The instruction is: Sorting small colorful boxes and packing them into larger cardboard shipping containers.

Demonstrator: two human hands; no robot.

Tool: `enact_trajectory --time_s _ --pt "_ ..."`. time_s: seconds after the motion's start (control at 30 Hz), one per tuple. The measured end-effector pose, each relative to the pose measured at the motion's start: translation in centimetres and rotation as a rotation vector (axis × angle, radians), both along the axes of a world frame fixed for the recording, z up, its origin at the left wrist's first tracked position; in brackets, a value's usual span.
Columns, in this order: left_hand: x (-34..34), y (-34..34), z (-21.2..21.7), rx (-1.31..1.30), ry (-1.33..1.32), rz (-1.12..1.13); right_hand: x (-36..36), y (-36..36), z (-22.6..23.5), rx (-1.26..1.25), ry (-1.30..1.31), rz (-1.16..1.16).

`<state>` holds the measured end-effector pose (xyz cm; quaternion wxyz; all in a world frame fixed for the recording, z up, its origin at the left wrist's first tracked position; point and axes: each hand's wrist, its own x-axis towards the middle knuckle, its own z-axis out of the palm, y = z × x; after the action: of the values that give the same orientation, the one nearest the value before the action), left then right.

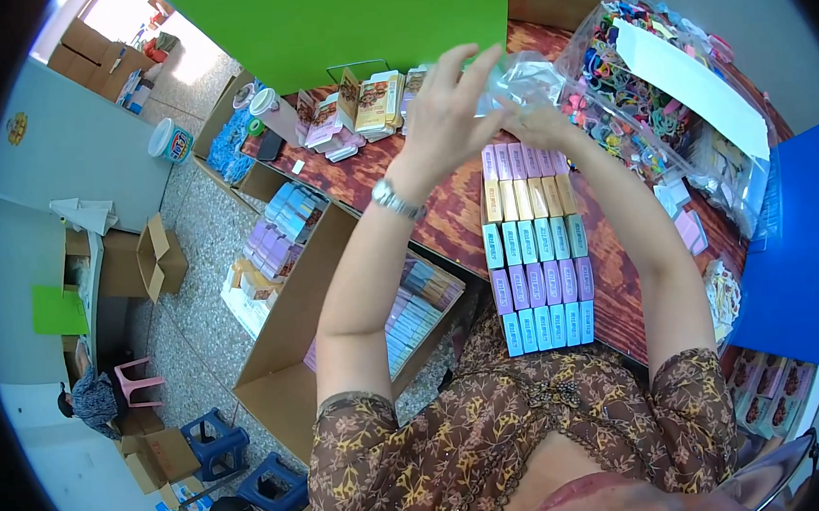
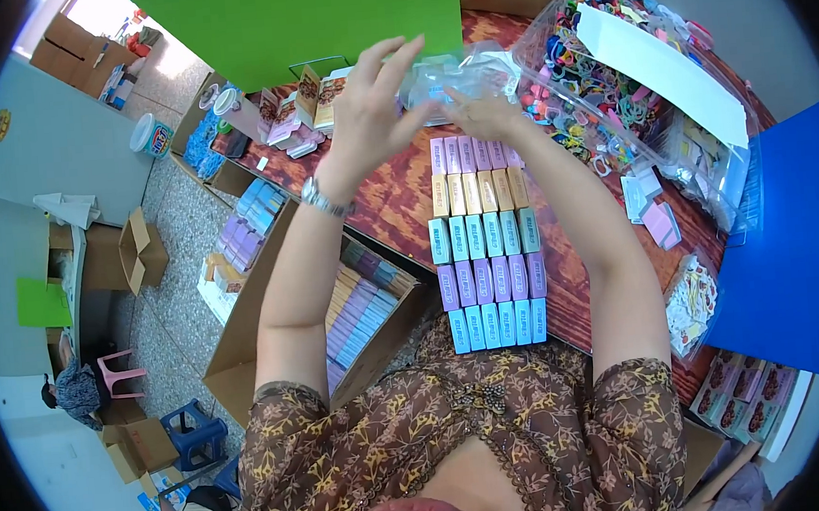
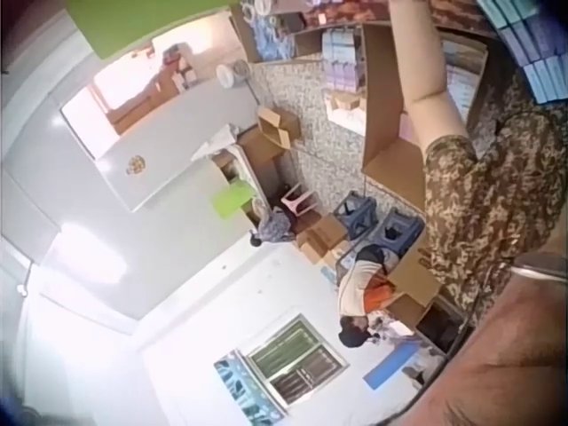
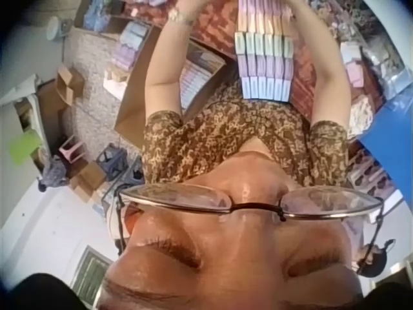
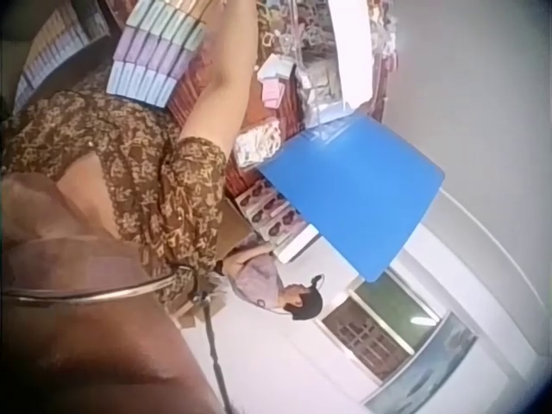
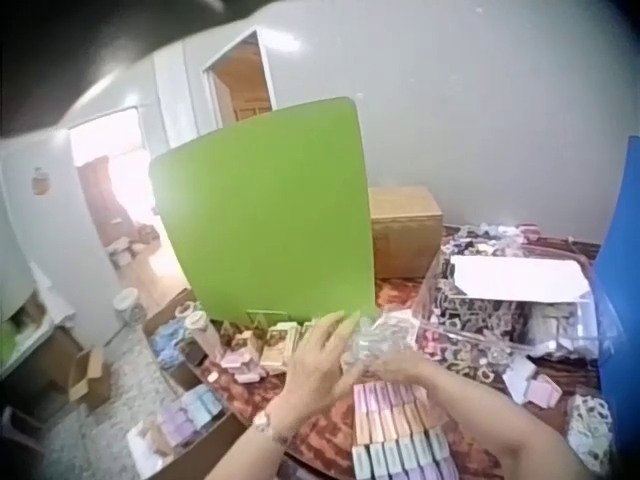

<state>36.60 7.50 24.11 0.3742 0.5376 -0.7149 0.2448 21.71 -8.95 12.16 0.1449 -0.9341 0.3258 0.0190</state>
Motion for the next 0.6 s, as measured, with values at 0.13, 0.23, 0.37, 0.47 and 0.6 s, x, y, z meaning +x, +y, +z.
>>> enact_trajectory --time_s 0.13,0.23,0.37,0.47,0.6 --pt "-0.6 3.6 -7.2 -0.102 0.473 0.03 -1.4 -3.3 -2.8 0.069 -0.278 0.06" --pt "-2.4 6.4 -11.7 0.136 0.535 -0.077 -0.1 -1.5 -0.9 0.19 -0.299 0.069" --pt "-6.5 3.7 -10.0 0.467 0.588 -0.21 0.1 1.2 3.9 0.427 -0.121 -0.032" --pt "-4.3 -1.5 -10.0 0.754 0.831 -0.017 0.0 -0.6 1.1 0.34 -0.154 0.214" --pt "-0.8 -2.7 -11.0 0.696 0.592 0.2 -1.2 -1.3 -0.1 0.238 -0.291 0.116"
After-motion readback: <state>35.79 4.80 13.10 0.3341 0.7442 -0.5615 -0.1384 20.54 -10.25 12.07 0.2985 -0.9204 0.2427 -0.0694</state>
